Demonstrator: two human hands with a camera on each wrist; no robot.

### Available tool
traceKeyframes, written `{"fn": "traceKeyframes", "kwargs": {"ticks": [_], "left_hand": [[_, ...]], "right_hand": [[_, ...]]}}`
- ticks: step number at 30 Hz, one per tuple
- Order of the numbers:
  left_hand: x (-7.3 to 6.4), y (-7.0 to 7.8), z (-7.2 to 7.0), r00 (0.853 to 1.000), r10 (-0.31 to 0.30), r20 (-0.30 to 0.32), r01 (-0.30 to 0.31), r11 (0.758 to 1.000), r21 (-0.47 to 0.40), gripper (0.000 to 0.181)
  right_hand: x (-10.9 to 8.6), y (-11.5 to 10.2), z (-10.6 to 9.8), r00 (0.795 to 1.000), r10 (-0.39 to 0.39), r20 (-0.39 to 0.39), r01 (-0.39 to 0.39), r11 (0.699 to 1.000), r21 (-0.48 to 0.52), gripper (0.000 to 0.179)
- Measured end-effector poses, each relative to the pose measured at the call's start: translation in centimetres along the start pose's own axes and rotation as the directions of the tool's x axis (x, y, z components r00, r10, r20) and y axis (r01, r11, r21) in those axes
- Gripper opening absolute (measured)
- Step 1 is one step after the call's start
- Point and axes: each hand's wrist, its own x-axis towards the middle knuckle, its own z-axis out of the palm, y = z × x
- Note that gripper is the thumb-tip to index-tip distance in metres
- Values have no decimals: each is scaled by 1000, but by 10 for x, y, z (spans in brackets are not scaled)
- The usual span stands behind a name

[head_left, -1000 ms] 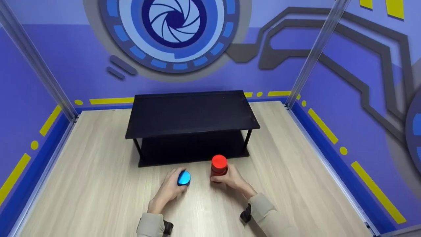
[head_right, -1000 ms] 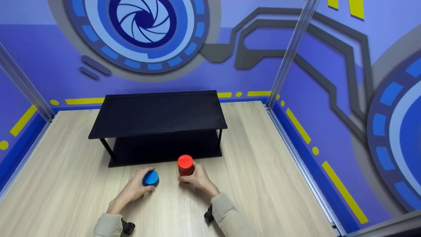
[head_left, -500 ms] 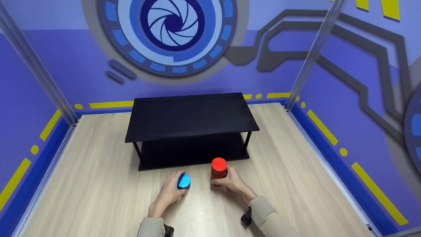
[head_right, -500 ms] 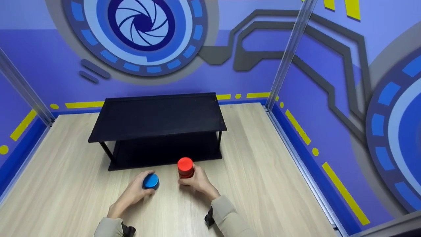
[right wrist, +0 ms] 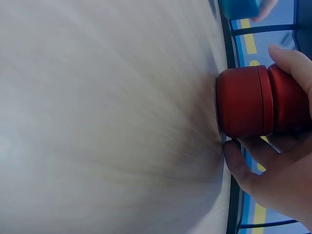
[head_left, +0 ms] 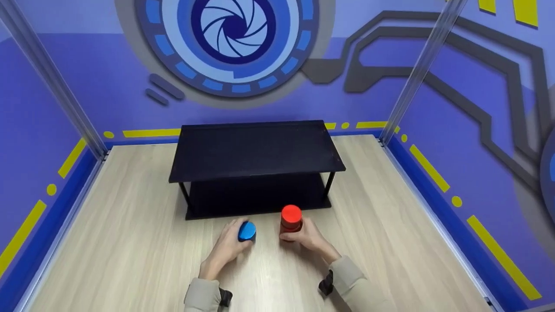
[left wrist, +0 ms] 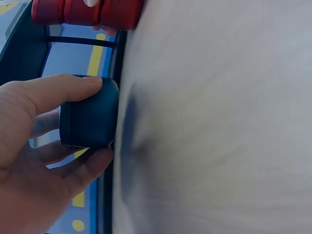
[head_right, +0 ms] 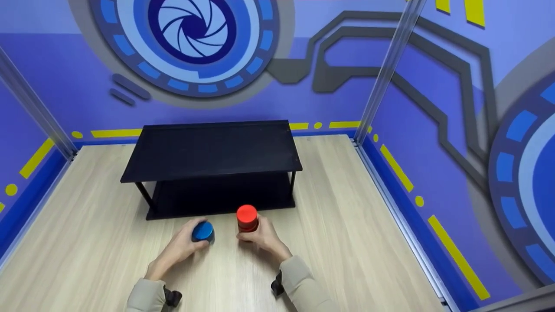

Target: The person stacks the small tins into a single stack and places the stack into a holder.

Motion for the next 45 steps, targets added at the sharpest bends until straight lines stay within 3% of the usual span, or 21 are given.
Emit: {"fn": "traceKeyframes", "kwargs": {"ticks": [7,16,20,24,30,36,45], "left_hand": [[16,23,-10,994,97,-48,-100,993,-63,62],[31,66,-16,968,201,-153,-220,968,-120,61],[37,84,-10,956,254,-145,-274,951,-139,64],[40,96,-3,956,263,-126,-282,943,-174,67],[47,105,6,950,283,-129,-303,936,-180,63],[51,104,17,941,321,-109,-335,930,-151,61],[51,101,25,946,318,-63,-323,941,-99,63]], "right_hand": [[2,-1,0,1000,-14,-16,13,1000,-9,40],[-1,5,0,999,-34,-3,34,999,33,41],[-3,8,-1,999,-39,0,39,998,53,47],[-4,7,0,999,-48,-1,48,998,37,50],[0,4,0,998,-65,-9,65,997,37,49],[1,4,-1,997,-80,-17,81,996,34,49],[2,3,0,996,-86,-8,86,996,7,56]]}}
